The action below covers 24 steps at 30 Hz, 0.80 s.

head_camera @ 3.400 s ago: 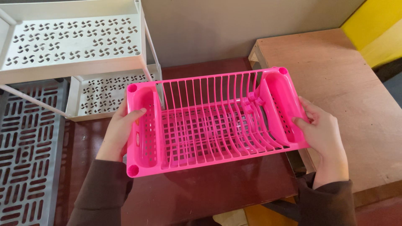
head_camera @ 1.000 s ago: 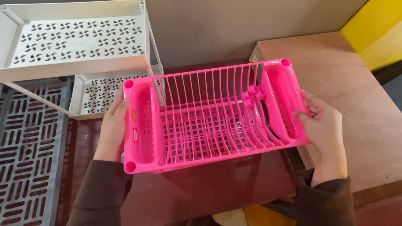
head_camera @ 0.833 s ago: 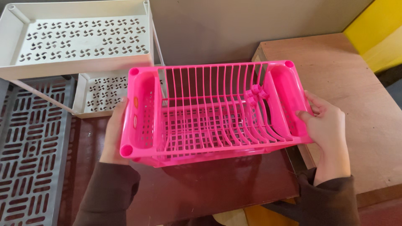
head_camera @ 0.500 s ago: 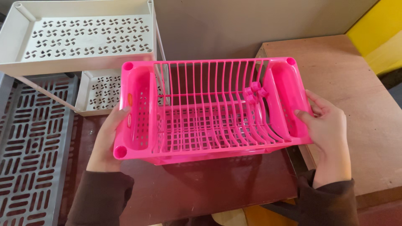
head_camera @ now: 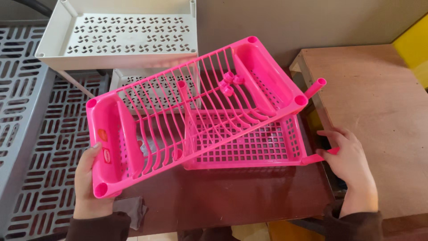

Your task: The person assembles a white plastic dish rack by inserting its legs into the tray, then disassembles a pink plastic dish rack by removing its legs and placing them inside the tray. The person handles both racks and their components on a wooden table.

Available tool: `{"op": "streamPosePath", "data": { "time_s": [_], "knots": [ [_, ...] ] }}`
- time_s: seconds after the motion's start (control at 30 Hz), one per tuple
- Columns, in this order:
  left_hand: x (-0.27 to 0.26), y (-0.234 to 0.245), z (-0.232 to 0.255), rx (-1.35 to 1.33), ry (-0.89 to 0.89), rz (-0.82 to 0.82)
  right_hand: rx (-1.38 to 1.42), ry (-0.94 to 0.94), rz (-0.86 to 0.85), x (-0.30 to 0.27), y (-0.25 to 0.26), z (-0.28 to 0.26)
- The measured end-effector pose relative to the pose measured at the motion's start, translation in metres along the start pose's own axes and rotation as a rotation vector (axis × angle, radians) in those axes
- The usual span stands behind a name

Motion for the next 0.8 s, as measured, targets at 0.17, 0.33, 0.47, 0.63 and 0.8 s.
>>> {"op": "streamPosePath", "data": {
  "time_s": [0.17,0.33,0.47,0.63,0.8],
  "knots": [
    [-0.020,0.029,0.025,0.018,-0.029,0.008,-0.069,-0.148,0.092,-0.006,-0.009,0.061],
    [-0.036,0.057,0.045,0.012,-0.040,0.039,-0.205,-0.230,0.286,-0.019,0.011,0.077],
    [-0.045,0.081,0.049,-0.025,-0.022,0.022,-0.373,-0.135,0.434,-0.039,0.005,0.017],
    [-0.048,0.111,0.044,-0.036,-0.043,0.059,-0.090,0.217,0.070,-0.035,-0.129,-0.090],
    [-0.054,0.113,0.038,-0.046,-0.056,0.065,-0.055,0.283,-0.251,-0.042,-0.266,-0.153]
  ]
}}
Point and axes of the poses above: each hand's wrist, its own x-axis towards the middle knuckle, its own y-axis out of the back of the hand, z = x × y, the point moved 10 cm from there along x, towards the middle knuckle, and after that the axes turned 14 degrees about -z, right-handed, at the moved point
